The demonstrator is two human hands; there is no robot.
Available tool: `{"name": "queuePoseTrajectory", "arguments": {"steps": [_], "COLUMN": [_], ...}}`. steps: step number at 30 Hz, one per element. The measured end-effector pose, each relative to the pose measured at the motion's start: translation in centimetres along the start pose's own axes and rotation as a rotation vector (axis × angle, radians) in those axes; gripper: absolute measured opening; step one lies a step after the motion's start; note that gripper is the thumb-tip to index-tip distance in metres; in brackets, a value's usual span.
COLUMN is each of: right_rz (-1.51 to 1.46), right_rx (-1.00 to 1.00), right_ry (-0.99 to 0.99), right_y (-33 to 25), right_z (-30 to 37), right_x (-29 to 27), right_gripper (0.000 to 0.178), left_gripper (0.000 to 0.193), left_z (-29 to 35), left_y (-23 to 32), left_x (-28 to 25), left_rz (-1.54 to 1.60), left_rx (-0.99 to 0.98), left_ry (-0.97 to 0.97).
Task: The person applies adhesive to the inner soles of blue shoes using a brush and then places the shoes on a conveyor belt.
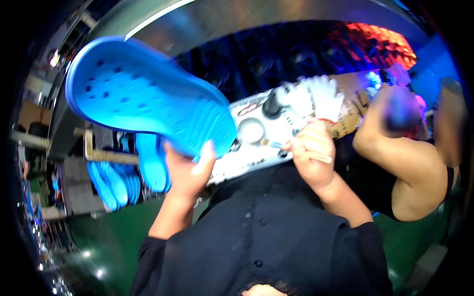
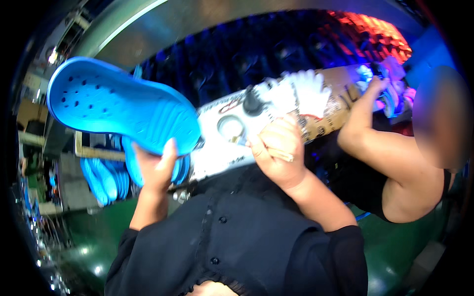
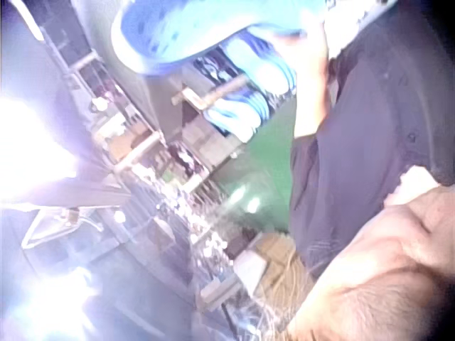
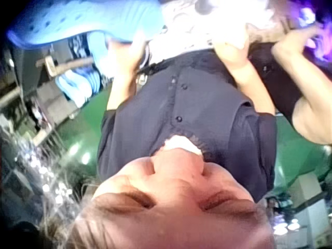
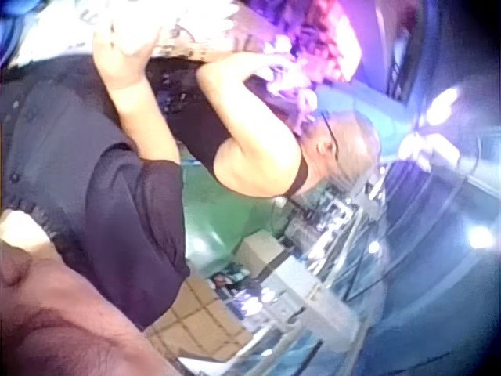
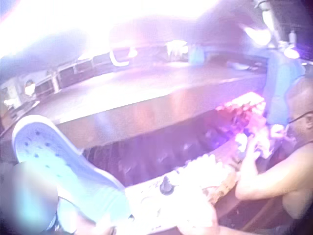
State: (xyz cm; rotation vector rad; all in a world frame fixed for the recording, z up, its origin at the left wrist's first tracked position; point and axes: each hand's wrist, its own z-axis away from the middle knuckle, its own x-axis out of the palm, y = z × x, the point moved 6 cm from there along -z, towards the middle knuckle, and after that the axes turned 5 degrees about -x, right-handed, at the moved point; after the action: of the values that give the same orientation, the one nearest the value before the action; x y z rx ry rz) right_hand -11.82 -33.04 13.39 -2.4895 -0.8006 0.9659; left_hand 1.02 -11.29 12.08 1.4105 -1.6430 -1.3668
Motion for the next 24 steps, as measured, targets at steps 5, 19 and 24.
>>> {"name": "queuePoseTrajectory", "arguments": {"steps": [5,19,24], "right_rz": [0.032,0.090,0.023], "right_rx": [0.034,0.278,0.341], "right_ry": [0.195,0.337,0.248], "right_y": [2.3,6.2,7.6], "right_z": [2.1,7.6,8.9], "right_x": [-3.8,-10.7,-9.7], "right_gripper": [0.017,0.022,0.023], "left_gripper": [0.074,0.056,0.028], "left_z": [-2.2,-15.3,-11.1], "left_y": [6.5,21.1,9.8], "left_x": [3.0,36.2,22.7], "left_rz": [0.534,1.215,0.627], "left_rx": [-0.456,-0.571,-0.181], "left_ry": [-0.551,-0.781,-0.464]}}
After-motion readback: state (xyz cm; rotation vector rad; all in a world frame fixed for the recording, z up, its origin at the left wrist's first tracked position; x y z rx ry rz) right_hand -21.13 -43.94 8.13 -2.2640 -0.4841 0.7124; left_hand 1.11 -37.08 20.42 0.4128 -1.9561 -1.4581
